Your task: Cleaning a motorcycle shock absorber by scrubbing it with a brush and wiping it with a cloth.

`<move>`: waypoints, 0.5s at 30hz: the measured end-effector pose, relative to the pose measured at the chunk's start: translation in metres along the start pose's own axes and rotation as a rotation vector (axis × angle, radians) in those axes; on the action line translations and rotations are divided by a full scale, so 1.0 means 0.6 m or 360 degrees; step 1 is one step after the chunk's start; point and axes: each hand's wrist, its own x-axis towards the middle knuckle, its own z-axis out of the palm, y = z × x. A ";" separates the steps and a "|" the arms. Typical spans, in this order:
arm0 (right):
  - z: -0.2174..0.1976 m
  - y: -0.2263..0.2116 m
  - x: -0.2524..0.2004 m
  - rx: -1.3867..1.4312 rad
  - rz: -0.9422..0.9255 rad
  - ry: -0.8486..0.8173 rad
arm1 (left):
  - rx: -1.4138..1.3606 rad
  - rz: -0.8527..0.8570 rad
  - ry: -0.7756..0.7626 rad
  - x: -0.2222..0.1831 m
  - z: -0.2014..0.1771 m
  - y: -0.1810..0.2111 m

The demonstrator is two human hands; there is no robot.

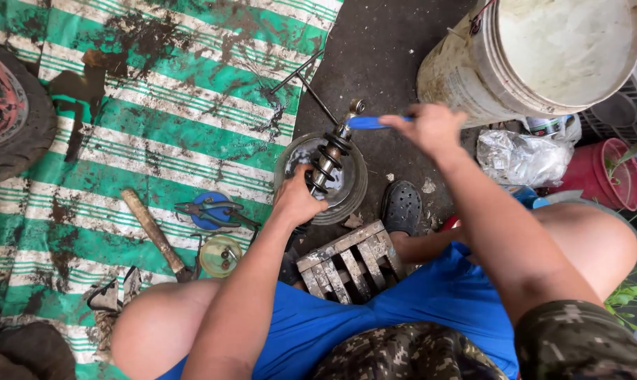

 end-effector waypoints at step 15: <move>-0.104 -0.145 -0.014 0.0020 -0.0072 -0.0376 | -0.0020 0.0054 -0.0008 0.013 0.003 -0.018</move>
